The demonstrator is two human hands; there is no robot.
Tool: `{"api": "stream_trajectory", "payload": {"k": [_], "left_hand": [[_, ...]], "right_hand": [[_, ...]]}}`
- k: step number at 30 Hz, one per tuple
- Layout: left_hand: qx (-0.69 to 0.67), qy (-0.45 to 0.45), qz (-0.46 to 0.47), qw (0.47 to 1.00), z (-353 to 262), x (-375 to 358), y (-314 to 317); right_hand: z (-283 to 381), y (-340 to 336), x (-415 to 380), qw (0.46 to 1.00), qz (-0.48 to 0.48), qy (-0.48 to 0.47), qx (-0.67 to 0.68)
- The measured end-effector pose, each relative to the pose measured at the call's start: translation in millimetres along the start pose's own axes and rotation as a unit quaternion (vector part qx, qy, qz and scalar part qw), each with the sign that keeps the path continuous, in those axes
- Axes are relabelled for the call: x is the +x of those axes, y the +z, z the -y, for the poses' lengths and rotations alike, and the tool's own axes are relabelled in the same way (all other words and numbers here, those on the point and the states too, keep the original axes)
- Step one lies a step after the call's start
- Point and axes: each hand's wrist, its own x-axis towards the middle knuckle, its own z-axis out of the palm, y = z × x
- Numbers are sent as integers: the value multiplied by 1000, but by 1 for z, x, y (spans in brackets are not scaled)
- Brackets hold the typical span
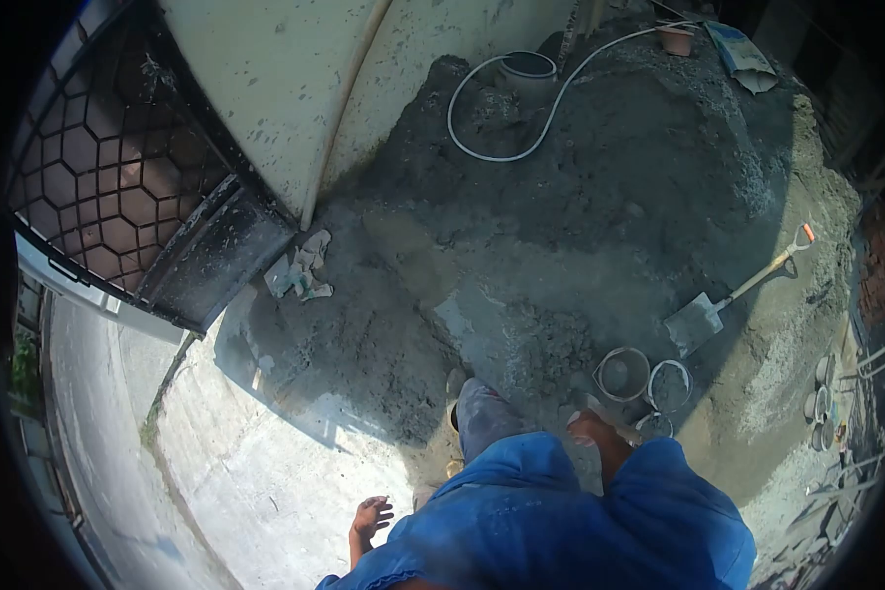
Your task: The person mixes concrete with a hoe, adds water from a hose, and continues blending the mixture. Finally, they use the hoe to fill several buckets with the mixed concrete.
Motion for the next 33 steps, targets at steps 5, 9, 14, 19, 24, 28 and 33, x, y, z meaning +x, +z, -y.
{"api": "stream_trajectory", "payload": {"k": [5,9,14,19,24,28,33], "left_hand": [[1,165,-40,986,-152,-28,15],[0,353,5,935,-345,-97,43],[-51,651,265,710,-541,-246,121],[-139,688,469,537,-612,-342,195],[-219,503,440,711,-670,-376,224],[-158,519,423,726,-722,-338,224],[-30,552,641,533,-852,-208,269]], "right_hand": [[80,-3,44,999,15,31,-28],[211,-50,14,998,14,-63,22],[337,-122,4,950,-54,-278,132],[356,-174,0,921,-108,-319,194],[260,-169,40,928,-190,-86,308],[57,-89,122,764,25,105,636],[166,-64,-16,831,-143,231,485]]}}
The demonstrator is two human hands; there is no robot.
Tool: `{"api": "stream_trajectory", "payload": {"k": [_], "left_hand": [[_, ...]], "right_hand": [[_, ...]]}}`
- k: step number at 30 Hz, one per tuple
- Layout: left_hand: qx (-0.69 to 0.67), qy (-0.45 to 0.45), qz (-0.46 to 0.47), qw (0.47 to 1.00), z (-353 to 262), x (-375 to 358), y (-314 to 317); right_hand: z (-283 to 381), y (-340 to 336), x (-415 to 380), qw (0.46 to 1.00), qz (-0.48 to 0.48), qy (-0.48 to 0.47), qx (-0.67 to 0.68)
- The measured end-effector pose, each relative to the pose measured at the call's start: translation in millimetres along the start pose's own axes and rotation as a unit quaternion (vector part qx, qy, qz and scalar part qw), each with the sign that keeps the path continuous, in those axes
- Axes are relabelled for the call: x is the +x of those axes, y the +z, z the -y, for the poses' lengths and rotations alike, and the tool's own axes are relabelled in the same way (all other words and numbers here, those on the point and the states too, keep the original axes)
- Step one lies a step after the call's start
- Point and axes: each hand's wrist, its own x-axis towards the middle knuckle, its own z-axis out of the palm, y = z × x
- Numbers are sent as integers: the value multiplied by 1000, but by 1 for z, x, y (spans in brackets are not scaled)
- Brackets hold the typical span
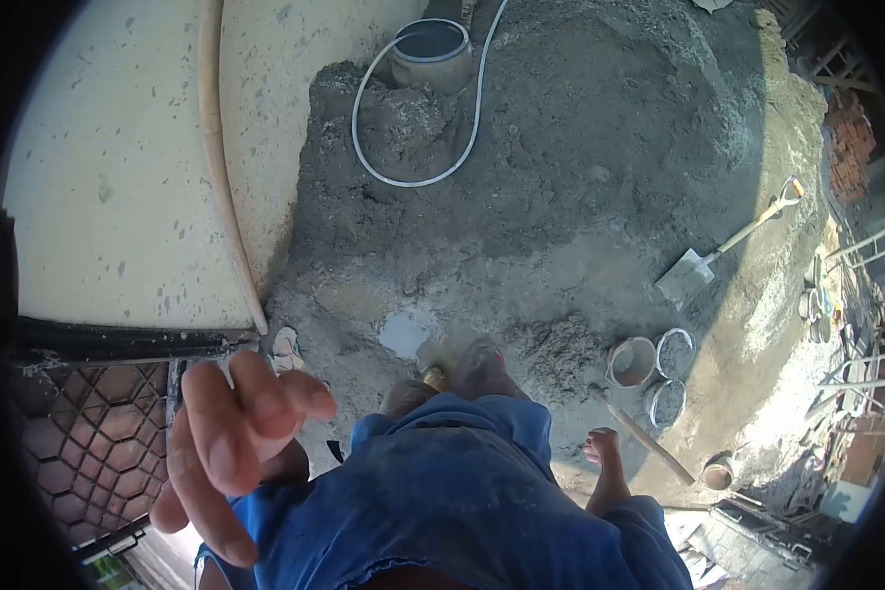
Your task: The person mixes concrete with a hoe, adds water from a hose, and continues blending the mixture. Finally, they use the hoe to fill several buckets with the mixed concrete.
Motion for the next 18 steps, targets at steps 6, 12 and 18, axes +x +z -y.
{"api": "stream_trajectory", "payload": {"k": [6,12,18], "left_hand": [[-31,-229,-97,968,148,78,-201],[158,-369,-266,877,256,173,-393],[344,-412,-327,778,386,240,-614]], "right_hand": [[43,91,13,995,89,52,5],[259,153,67,975,165,-3,-146],[557,184,53,939,140,-308,68]]}}
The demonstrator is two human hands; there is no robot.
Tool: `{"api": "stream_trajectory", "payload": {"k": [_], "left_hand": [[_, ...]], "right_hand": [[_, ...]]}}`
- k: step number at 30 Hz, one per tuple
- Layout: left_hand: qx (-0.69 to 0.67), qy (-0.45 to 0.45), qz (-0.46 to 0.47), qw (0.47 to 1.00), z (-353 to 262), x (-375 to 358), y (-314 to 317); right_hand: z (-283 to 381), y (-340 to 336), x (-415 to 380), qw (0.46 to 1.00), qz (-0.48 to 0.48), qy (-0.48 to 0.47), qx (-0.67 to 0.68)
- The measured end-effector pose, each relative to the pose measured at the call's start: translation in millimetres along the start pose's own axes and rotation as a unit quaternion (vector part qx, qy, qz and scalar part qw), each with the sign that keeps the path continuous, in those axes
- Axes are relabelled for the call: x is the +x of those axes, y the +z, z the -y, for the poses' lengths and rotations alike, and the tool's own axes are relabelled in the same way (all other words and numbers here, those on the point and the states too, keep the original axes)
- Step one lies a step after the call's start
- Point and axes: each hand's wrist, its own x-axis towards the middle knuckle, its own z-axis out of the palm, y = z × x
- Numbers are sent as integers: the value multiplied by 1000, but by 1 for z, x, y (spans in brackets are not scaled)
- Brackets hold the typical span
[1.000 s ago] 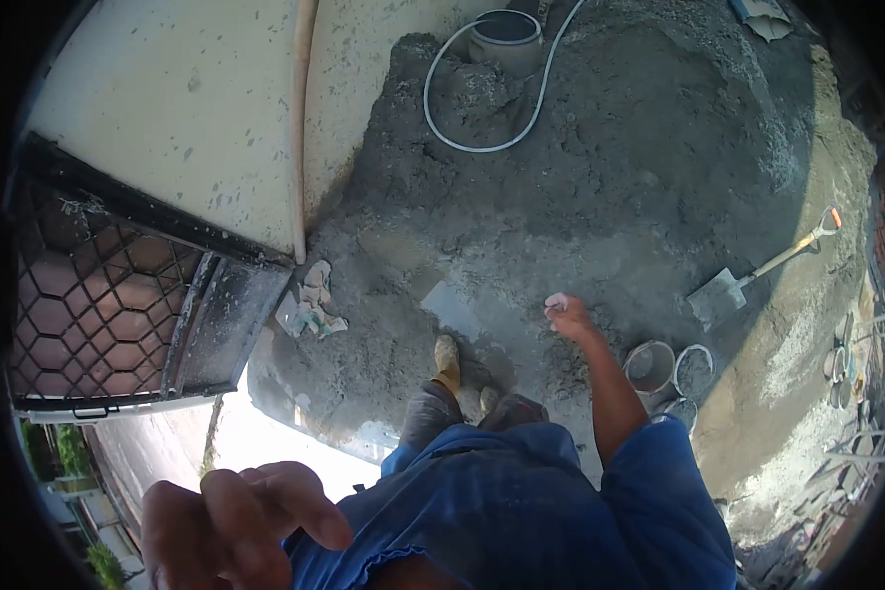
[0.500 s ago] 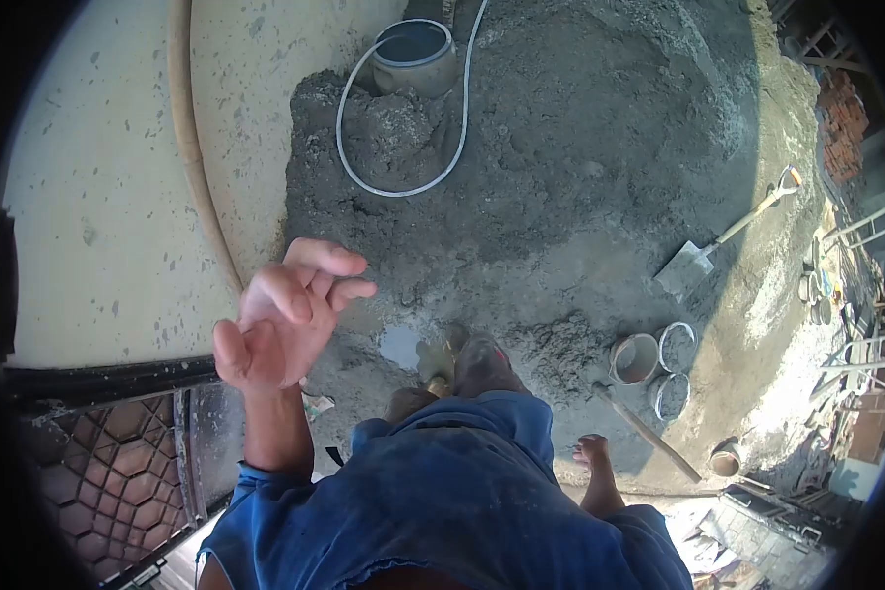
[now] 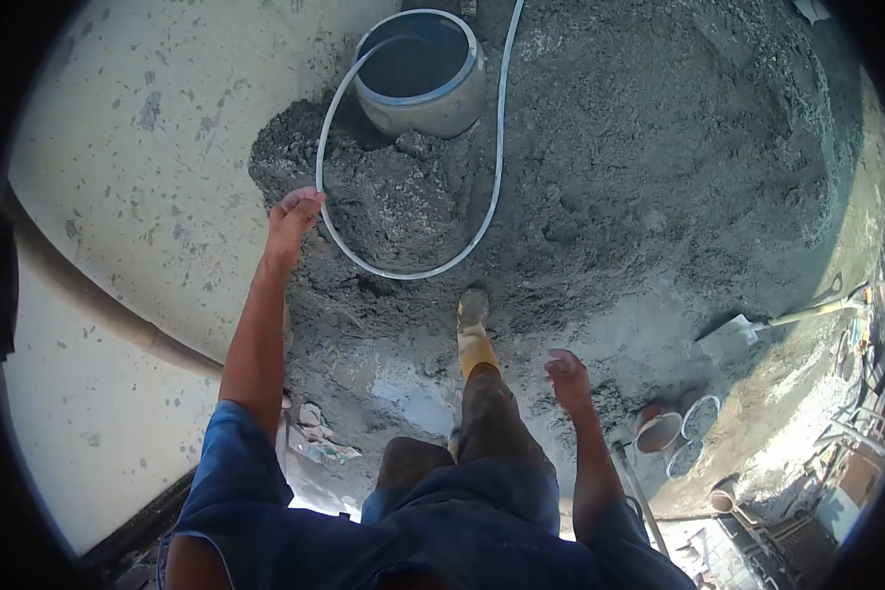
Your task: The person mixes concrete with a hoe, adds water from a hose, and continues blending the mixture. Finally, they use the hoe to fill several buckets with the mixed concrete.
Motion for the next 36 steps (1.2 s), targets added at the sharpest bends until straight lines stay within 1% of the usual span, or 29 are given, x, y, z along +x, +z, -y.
{"api": "stream_trajectory", "payload": {"k": [1,3,4,5,6,8,9,10,11,12,14,15,16,17,18,19,20,21,22,23,24,26,28,29,31,32,33,35,36], "left_hand": [[33,25,2,999,12,42,0],[128,90,52,986,41,119,-8],[164,107,5,981,37,139,1],[201,125,-40,971,33,156,12],[200,122,-36,972,44,188,11],[345,207,-117,908,78,253,1],[345,205,-112,909,77,261,6],[410,159,-109,892,66,266,10],[472,113,-104,868,55,269,15],[471,116,-98,869,44,269,22],[473,-21,-63,878,26,263,35],[479,-18,-36,877,31,275,32],[480,-13,-29,877,38,281,31],[397,5,40,917,37,276,31],[310,23,108,944,31,263,32],[178,130,78,972,35,243,46],[124,96,107,982,21,214,53],[70,62,135,986,1,181,56],[98,113,155,977,-14,150,59],[118,175,170,963,-16,125,57],[131,200,179,954,-27,90,55],[153,249,208,934,-47,14,48],[165,287,253,909,-54,-59,36],[168,303,278,896,-56,-97,30],[164,277,361,875,-62,-171,18],[178,300,398,848,-52,-196,12],[203,296,436,825,-52,-227,4],[253,315,525,749,-48,-277,-7],[270,322,566,709,-41,-300,-11]], "right_hand": [[37,3,8,996,29,-14,81],[82,0,3,995,34,4,89],[93,1,10,993,42,11,108],[87,-2,9,993,28,23,112],[67,-7,7,992,9,64,106],[9,-21,-7,985,-29,139,103],[-18,-27,-25,978,-47,174,106],[-35,-28,-45,963,-83,246,65],[-80,-34,-64,945,-88,315,23],[-104,-39,-92,925,-95,366,18],[-150,-47,-145,903,-80,420,-46],[-150,-44,-162,889,-66,448,-64],[-152,-39,-171,889,-71,449,-58],[-147,-31,-175,888,-96,450,-27],[-142,-22,-176,887,-120,447,4],[-134,-12,-168,896,-124,427,18],[-148,-4,-160,921,-119,369,45],[-130,12,-142,937,-123,325,31],[-122,26,-125,956,-122,261,56],[-93,43,-110,962,-116,238,72],[-74,60,-100,974,-122,163,95],[-32,95,-98,978,-123,102,131],[-3,133,-123,979,-129,45,153],[-11,151,-139,976,-129,21,174],[-9,184,-187,965,-133,4,224],[-8,197,-211,959,-124,-13,255],[-8,207,-232,950,-142,-17,277],[-12,219,-267,873,-122,-76,465],[-16,219,-278,831,-121,-131,527]]}}
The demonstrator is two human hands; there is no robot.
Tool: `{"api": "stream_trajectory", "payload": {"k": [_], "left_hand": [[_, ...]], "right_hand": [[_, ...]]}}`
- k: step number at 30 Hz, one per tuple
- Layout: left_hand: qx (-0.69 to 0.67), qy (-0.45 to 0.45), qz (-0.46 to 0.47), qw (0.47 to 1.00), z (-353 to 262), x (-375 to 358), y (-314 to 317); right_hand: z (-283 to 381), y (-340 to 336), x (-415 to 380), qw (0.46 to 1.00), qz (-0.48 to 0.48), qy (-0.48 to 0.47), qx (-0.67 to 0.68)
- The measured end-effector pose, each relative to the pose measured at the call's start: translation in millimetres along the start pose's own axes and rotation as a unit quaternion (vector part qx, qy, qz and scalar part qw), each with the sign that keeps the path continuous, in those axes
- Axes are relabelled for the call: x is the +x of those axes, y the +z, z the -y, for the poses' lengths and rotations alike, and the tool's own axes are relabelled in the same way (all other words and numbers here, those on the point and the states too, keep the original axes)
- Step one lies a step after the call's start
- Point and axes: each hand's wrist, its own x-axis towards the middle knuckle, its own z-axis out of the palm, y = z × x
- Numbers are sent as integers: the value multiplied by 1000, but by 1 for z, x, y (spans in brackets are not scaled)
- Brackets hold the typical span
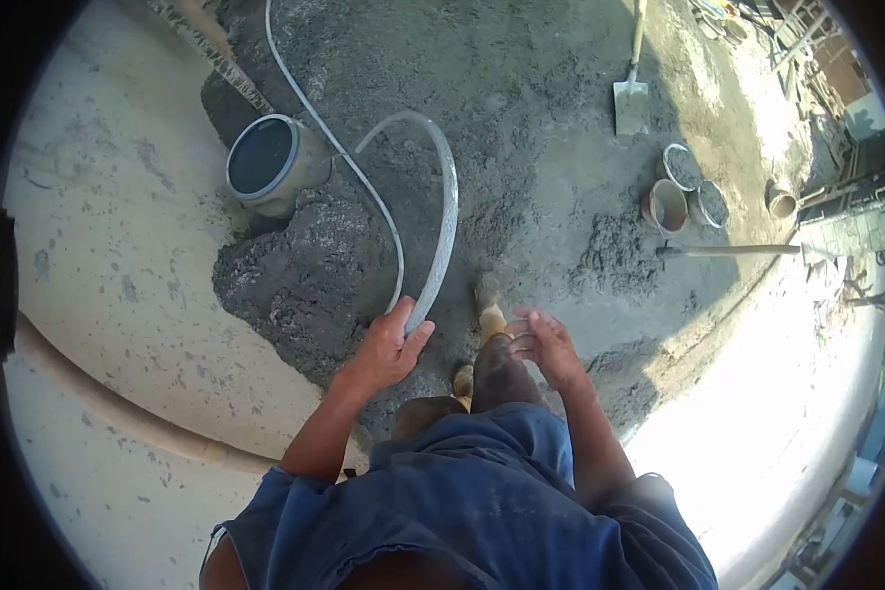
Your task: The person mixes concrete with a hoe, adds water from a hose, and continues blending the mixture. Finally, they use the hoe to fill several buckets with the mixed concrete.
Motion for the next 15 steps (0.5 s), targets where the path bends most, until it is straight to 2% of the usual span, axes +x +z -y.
{"api": "stream_trajectory", "payload": {"k": [3,5,7,10,11,13,15], "left_hand": [[26,76,130,988,-27,-25,56],[67,125,225,964,-35,-40,91],[124,167,298,932,-44,-51,121],[154,195,383,890,-44,-58,160],[156,199,401,880,-46,-59,171],[178,185,476,841,-51,-61,193],[178,182,514,819,-55,-68,213]], "right_hand": [[32,-4,-34,973,14,-104,208],[48,-22,-58,938,-34,-169,301],[45,-76,-77,887,-212,-103,397],[-17,-194,-107,823,-315,-133,453],[-35,-215,-126,811,-325,-138,466],[-67,-254,-162,770,-435,-145,444],[-102,-294,-191,760,-422,-140,473]]}}
